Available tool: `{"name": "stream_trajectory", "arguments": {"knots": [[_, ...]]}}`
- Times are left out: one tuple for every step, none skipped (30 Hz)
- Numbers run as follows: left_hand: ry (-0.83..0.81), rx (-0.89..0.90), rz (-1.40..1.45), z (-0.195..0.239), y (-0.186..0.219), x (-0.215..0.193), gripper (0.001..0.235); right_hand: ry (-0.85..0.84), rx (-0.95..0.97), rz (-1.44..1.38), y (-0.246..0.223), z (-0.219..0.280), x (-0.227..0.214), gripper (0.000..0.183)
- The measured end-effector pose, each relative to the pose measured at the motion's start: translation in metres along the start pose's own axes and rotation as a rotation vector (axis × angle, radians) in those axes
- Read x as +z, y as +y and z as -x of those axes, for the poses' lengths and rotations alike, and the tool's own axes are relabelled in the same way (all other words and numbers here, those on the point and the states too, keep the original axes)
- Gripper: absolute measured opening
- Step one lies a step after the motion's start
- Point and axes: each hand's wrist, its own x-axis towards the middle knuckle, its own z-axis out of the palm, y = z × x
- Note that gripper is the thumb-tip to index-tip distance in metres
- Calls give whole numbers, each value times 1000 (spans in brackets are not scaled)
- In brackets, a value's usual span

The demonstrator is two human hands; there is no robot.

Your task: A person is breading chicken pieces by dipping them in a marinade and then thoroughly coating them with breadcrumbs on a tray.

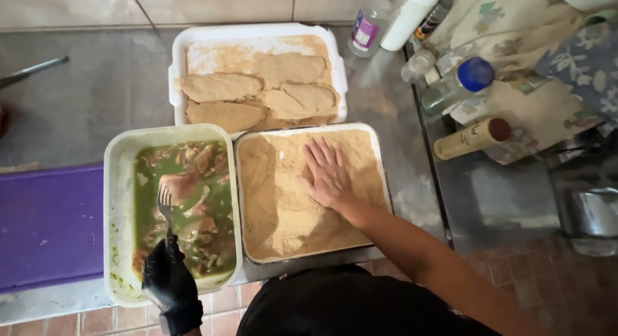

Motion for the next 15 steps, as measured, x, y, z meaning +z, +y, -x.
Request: {"name": "stream_trajectory", "arguments": {"knots": [[-12, -34, 0, 0, -2, 2, 18, -221, 93, -38, -5, -5, -11, 78], [-20, -70, -3, 0, -4, 2, 19, -442, 183, -81, -11, -11, -22, 80], [-11, -66, 1, 0, -6, 1, 19, -432, 178, -80, -17, 1, -26, 80], [14, -20, 14, 1, -7, 3, 18, -156, -9, 183, -20, 13, -29, 74], [39, 25, 28, 1, -9, 5, 16, 129, -191, 442, -23, 25, -31, 92], [37, 21, 26, -2, -8, 5, 16, 124, -194, 440, -24, 27, -30, 92], [54, 101, 3, -3, -7, 4, 16, 88, -185, 319, -25, 31, -29, 82], [65, 181, -25, -2, -9, 0, 17, 47, -173, 191, -28, 39, -27, 80], [60, 176, -34, 5, -7, -4, 17, 39, -173, 183, -28, 40, -27, 80], [37, 81, 12, 2, -3, -2, 17, 11, -195, 187, -25, 35, -27, 80], [13, -15, 58, -1, 2, -1, 17, -18, -217, 191, -23, 31, -27, 82], [19, -11, 62, -2, -5, 4, 17, -9, -219, 193, -23, 19, -41, 82], [22, -10, 99, -3, -12, 9, 18, -185, -84, -80, -23, 7, -55, 61], [23, -13, 131, -2, -20, 12, 19, -365, 49, -356, -25, -4, -68, 42], [29, -13, 132, -2, -16, 9, 19, -362, 44, -357, -12, -8, -63, 42]]}}
